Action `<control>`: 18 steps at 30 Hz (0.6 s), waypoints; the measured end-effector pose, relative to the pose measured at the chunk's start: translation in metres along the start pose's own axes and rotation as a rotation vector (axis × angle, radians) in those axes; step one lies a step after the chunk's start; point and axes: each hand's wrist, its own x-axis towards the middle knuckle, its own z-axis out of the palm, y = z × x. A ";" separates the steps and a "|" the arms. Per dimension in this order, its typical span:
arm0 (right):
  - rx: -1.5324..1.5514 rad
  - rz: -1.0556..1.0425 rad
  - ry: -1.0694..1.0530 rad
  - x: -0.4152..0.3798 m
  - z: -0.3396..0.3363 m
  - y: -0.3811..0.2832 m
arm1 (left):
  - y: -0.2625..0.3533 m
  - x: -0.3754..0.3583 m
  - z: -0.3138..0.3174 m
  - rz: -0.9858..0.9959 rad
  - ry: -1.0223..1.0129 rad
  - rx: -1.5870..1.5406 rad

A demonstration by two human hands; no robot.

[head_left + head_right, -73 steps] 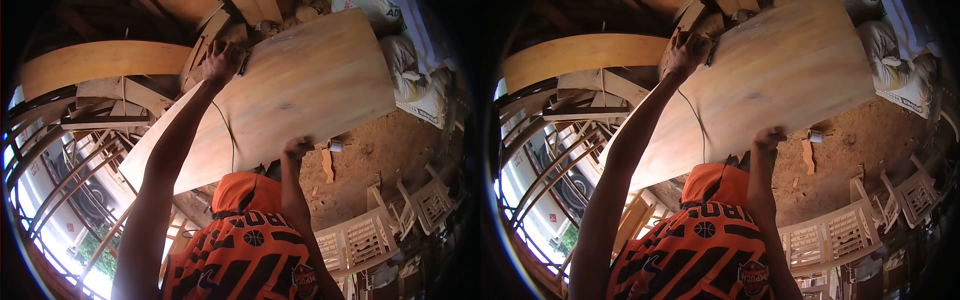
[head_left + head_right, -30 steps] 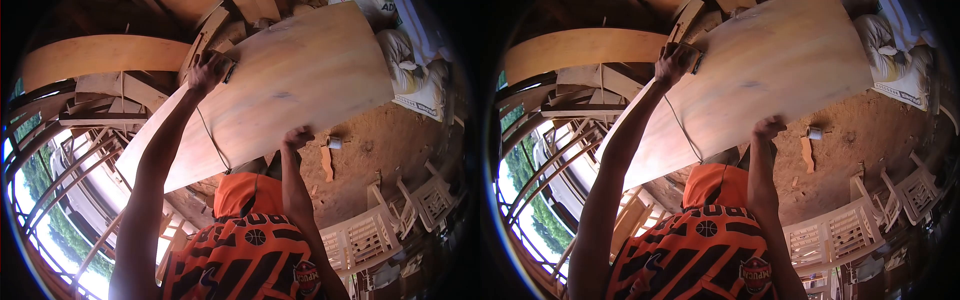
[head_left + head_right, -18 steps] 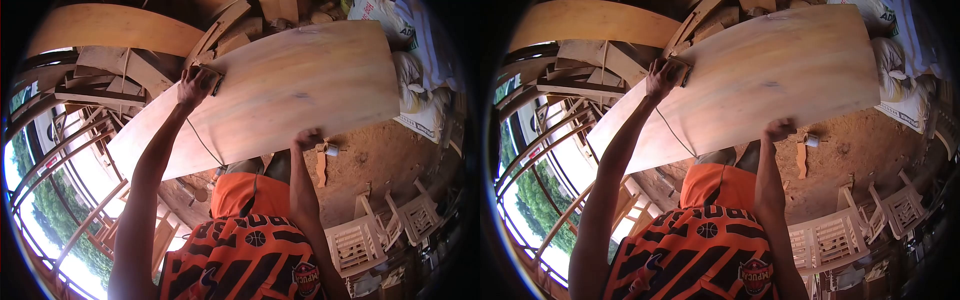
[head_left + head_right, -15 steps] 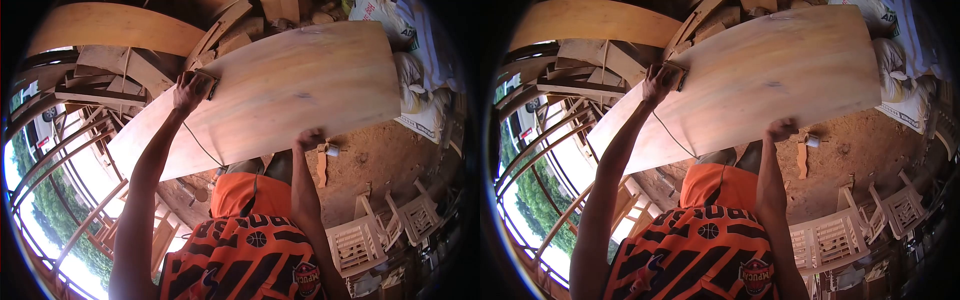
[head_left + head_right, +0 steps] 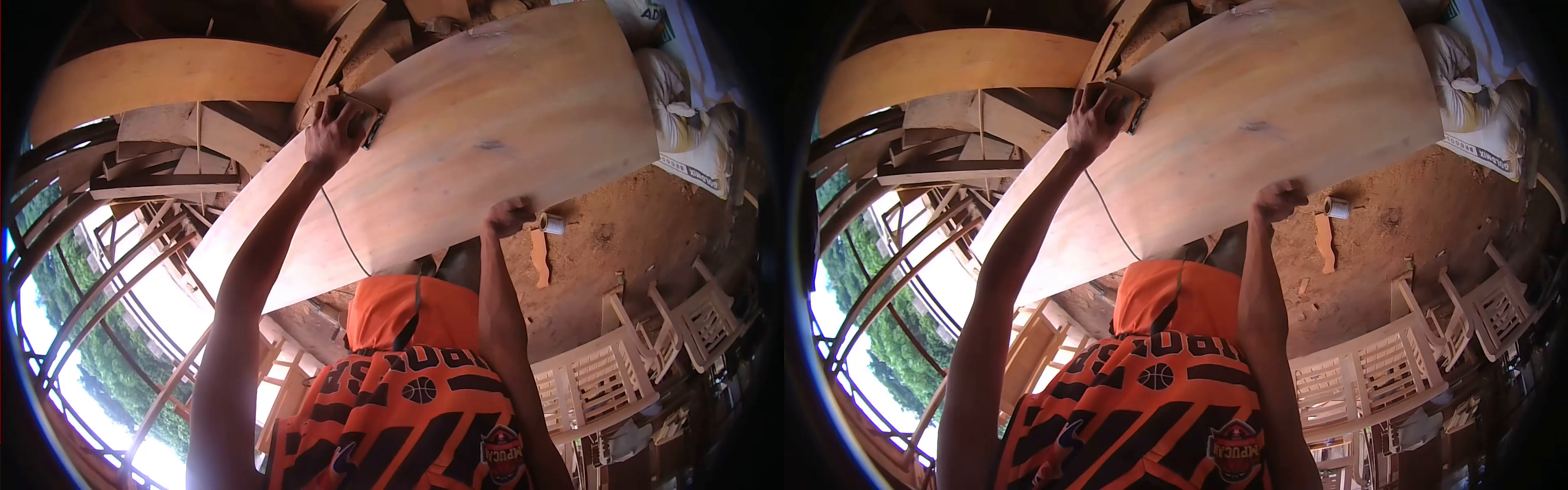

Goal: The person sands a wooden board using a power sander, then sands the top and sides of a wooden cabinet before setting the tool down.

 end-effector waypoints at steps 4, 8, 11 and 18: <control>-0.052 -0.066 0.008 -0.004 0.000 -0.001 | 0.018 0.033 0.009 0.075 0.023 -0.004; -0.173 -0.338 0.164 -0.084 -0.063 -0.046 | 0.034 0.064 0.019 0.105 -0.001 -0.033; -1.011 -0.519 0.892 -0.068 -0.060 -0.028 | 0.049 0.086 0.025 0.067 -0.045 -0.067; -2.404 -0.516 1.895 -0.020 -0.038 0.008 | 0.081 0.130 0.045 0.161 -0.087 -0.050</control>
